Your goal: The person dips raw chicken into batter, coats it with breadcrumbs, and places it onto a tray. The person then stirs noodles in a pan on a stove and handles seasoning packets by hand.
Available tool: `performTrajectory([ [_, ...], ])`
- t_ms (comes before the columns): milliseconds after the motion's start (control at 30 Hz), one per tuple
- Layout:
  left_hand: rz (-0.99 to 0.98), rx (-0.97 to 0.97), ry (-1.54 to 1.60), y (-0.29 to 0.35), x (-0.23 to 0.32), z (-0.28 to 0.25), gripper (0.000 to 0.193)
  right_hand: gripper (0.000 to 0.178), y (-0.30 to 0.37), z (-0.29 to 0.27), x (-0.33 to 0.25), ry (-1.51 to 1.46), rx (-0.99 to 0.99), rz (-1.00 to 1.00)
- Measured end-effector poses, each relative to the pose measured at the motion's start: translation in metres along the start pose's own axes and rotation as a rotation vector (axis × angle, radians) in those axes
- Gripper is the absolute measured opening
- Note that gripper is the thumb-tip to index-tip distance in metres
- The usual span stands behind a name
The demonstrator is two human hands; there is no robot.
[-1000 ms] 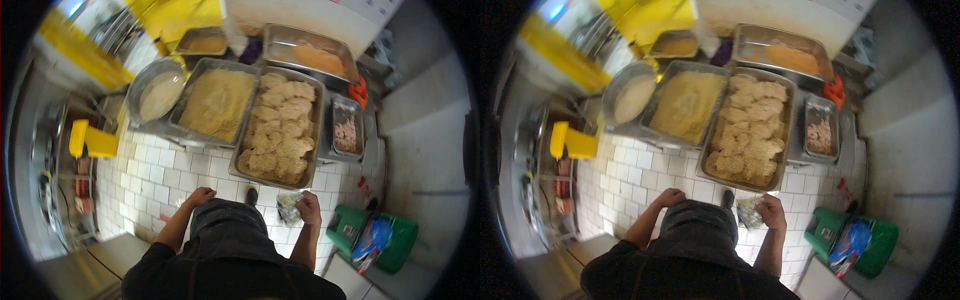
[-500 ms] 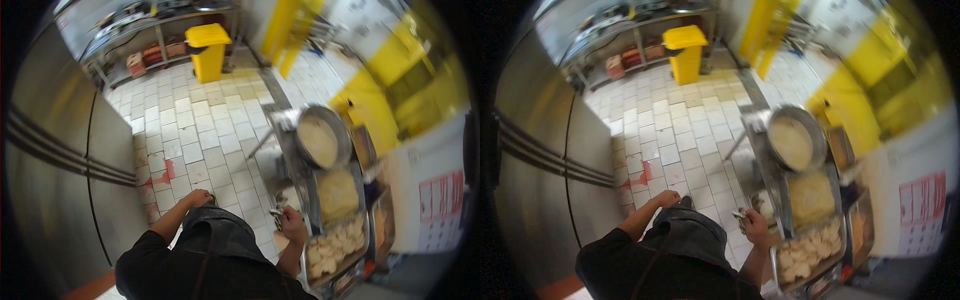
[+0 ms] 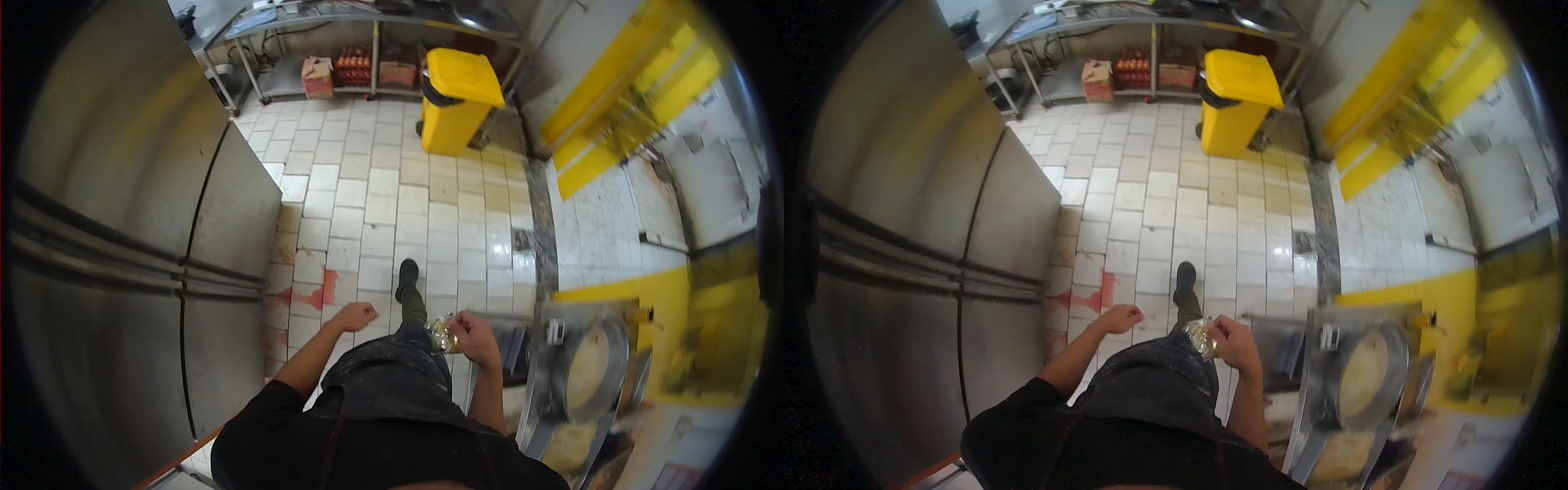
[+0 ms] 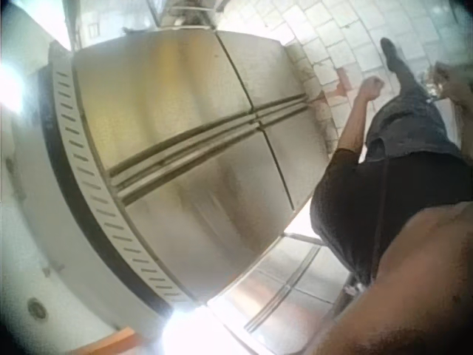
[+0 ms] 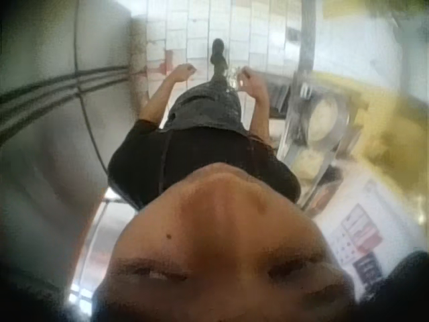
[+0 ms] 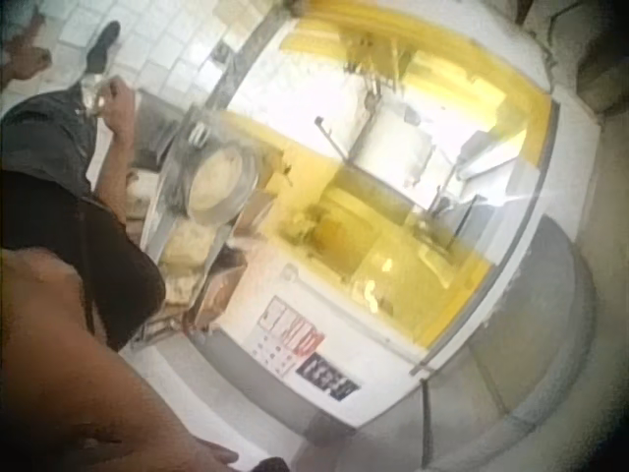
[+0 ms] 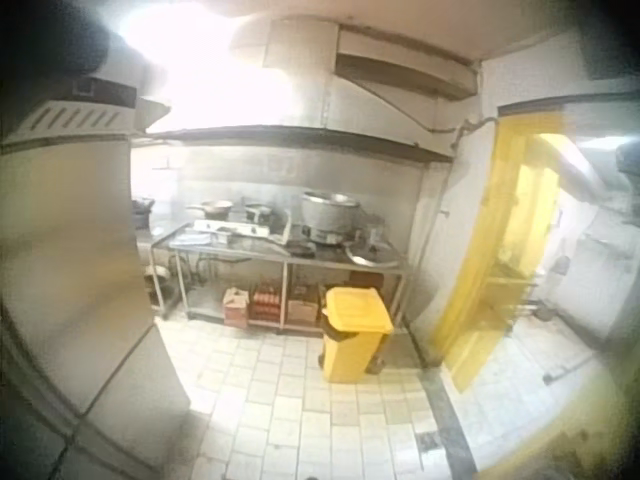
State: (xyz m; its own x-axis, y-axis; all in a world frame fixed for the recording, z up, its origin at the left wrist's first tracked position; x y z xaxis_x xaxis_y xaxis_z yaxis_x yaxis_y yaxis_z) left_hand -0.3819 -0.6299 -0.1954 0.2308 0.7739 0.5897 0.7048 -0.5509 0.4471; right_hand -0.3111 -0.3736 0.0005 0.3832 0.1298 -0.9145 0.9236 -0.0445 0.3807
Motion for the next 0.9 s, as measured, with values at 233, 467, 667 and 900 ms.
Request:
performTrajectory([
  [233,0.053,0.065,0.772,-0.116,0.066,-0.139,0.05,0.014,-0.233,0.038,-0.064,0.125,-0.447,-0.118],
  [467,0.162,0.305,0.51,-0.187,0.055,-0.342,0.023,0.015,-0.414,0.129,-0.216,0.509,-0.906,-0.37],
  [667,-0.113,0.6,0.729,-0.253,-0.075,-0.453,0.015,0.022,-0.559,0.203,-0.292,0.407,-0.79,-0.38],
  [900,0.109,0.602,0.537,-0.355,-0.148,-0.622,0.028,0.022,-0.709,0.243,-0.341,0.322,-0.385,-0.357],
])
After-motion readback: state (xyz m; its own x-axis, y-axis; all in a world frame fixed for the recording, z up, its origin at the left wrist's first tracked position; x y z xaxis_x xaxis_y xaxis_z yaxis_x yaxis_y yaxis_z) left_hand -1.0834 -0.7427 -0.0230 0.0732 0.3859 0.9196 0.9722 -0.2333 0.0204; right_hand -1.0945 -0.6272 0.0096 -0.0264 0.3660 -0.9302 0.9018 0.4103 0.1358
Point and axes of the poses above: each hand's wrist, its own y-axis away from the middle knuckle, its own z-axis out of the palm, x = y × z, the point moved 9 cm from there along -y, towards the middle knuckle, and after that the axes turned 14 degrees about -y, right-handed, at the moved point
